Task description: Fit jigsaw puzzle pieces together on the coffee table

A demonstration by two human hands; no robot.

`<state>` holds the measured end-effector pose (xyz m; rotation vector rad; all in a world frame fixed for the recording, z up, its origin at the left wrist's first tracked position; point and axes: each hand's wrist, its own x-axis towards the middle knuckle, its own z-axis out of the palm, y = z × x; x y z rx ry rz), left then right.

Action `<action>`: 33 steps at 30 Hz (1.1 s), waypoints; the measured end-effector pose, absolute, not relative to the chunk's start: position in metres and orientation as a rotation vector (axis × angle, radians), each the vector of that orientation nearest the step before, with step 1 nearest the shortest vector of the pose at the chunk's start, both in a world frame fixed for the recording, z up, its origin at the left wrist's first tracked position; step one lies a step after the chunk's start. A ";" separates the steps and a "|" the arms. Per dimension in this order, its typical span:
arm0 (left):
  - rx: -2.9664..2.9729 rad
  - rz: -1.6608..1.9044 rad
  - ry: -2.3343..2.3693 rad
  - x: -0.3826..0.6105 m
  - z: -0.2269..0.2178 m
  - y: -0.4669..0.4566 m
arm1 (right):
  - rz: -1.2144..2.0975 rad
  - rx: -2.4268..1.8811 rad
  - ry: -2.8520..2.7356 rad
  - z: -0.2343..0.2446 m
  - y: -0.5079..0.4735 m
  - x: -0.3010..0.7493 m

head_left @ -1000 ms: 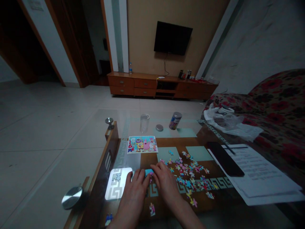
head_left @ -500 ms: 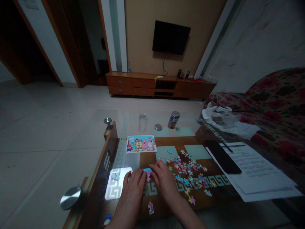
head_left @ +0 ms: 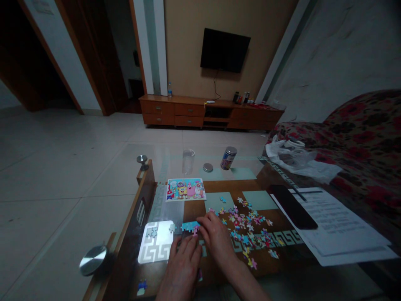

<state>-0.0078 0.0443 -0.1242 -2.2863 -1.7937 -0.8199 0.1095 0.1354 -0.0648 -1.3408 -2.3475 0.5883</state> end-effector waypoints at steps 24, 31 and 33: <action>-2.283 -0.742 -1.840 -0.004 -0.134 0.044 | 0.560 -1.316 -2.302 -0.069 0.137 0.109; -2.287 -0.819 -1.830 -0.003 -0.133 0.044 | 0.489 -1.293 -2.296 -0.074 0.140 0.110; -2.256 -0.857 -1.816 -0.001 -0.134 0.045 | 0.479 -1.302 -2.299 -0.074 0.140 0.110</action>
